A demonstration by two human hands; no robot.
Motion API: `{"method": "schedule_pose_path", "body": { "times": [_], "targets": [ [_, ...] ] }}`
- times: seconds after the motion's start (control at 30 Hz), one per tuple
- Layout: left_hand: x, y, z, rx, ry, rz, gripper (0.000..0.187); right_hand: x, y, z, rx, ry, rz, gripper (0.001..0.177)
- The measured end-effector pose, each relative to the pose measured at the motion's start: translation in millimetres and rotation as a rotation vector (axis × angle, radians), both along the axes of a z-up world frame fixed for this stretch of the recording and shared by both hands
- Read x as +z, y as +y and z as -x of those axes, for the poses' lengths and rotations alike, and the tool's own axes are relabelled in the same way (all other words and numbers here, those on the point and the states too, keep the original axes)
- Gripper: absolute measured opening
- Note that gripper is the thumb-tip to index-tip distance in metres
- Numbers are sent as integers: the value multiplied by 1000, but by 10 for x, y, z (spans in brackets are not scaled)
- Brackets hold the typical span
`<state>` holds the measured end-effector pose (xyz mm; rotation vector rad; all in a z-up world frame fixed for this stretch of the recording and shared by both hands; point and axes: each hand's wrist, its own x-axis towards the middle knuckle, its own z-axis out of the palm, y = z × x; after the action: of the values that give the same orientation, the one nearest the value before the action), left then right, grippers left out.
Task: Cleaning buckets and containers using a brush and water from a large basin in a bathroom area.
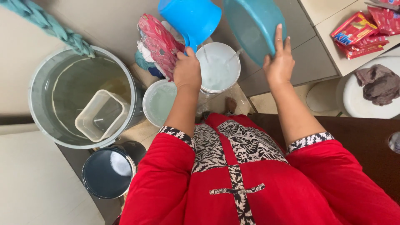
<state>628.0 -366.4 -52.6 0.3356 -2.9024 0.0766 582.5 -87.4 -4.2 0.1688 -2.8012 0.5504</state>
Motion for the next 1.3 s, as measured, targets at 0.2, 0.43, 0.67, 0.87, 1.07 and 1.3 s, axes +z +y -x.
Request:
{"method": "schedule_pose_path", "body": {
  "times": [0.2, 0.43, 0.67, 0.87, 1.07, 1.3],
  "targets": [
    [360, -27, 724, 81, 228, -832, 41, -628, 984, 967, 119, 46, 871, 48],
    [1849, 627, 2007, -79, 20, -1615, 32, 1004, 1550, 1999, -84, 44, 1470, 35],
    [1716, 2078, 4116, -439, 166, -1243, 34, -38, 3233, 4156, -523, 466, 941, 55],
    [1540, 3082, 5420, -227, -139, -765, 40, 75, 3182, 4705, -684, 308, 185, 105],
    [322, 3805, 6650, -132, -283, -481, 39, -234, 3152, 5038, -844, -174, 172, 103],
    [-193, 4101, 6931, -175, -628, -253, 41, -1300, 3362, 5323, -1004, -380, 466, 100]
  ]
}}
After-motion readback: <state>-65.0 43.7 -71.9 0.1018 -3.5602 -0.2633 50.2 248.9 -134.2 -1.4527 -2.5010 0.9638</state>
